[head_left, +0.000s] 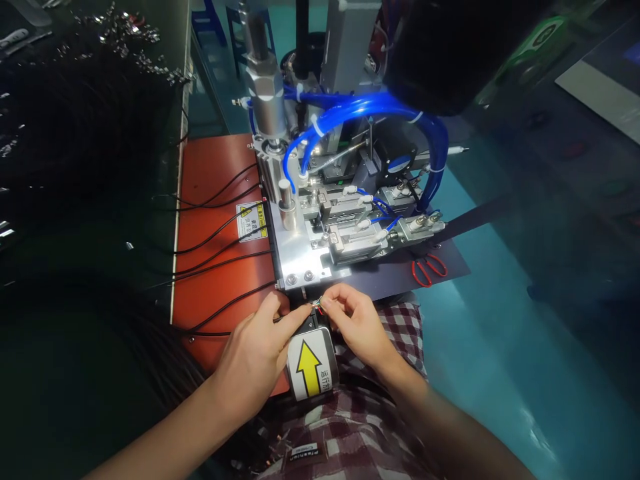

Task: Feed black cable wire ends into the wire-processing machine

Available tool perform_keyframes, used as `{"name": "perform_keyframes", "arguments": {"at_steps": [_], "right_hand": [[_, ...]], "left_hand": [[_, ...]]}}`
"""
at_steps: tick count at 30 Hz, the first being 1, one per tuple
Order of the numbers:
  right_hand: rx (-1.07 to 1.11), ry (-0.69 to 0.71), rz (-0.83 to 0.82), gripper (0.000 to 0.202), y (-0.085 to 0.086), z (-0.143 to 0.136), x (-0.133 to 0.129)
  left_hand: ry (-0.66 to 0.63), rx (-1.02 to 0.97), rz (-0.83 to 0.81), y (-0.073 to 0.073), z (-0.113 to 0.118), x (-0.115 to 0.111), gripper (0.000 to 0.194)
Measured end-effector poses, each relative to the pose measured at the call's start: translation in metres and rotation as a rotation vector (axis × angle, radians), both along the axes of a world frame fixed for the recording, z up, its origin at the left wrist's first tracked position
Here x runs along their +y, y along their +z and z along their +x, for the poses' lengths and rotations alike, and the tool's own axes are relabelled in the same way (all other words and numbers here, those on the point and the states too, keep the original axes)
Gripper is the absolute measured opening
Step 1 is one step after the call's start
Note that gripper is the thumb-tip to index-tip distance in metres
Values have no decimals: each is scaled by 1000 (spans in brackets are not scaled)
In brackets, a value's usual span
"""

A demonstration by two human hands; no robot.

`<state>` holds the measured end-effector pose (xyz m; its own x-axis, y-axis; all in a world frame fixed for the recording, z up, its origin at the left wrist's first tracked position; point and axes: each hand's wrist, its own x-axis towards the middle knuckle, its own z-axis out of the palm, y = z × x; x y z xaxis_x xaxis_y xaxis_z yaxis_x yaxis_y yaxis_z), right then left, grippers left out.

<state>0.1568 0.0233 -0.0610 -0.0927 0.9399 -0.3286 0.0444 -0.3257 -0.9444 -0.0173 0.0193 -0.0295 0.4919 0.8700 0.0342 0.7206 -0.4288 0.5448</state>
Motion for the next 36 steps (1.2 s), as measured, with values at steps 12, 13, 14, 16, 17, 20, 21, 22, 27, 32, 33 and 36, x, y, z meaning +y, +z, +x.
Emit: {"name": "perform_keyframes", "arguments": {"at_steps": [12,13,14,16,17,20,21,22,27,32,33,36], "right_hand": [[83,5,-55,19,-1,2,1],[97,4,-61,19,0,2,1],[106,2,-63,18,0,1,1],[114,-5,-59,17,-1,1,1],[112,-9,-56,17,-1,0,1],[101,-24,-40,17,-3,-1,1],[100,-25,-34,17,-3,-1,0],[99,-24,-29,17,-4,-1,0],[60,-13,-23,17,-2,-1,1],[-71,15,-7,17,1,0,0],[-116,23,6,17,1,0,0],[-261,31,78,17,4,0,-2]], "left_hand": [[-5,21,33,0,-1,-2,38],[-4,22,38,0,-1,-2,38],[-4,22,43,-1,-1,-3,37],[-7,19,51,-1,-1,-2,36],[-7,18,52,-1,-1,-2,36],[-7,14,48,-2,-1,-2,35],[-7,12,48,-2,-1,-1,35],[-9,9,49,-3,-1,-1,35],[-16,14,59,-2,0,-1,35],[-45,60,126,-1,1,-1,36],[-50,83,144,-1,1,-1,36],[-75,154,214,-1,1,-2,35]]}}
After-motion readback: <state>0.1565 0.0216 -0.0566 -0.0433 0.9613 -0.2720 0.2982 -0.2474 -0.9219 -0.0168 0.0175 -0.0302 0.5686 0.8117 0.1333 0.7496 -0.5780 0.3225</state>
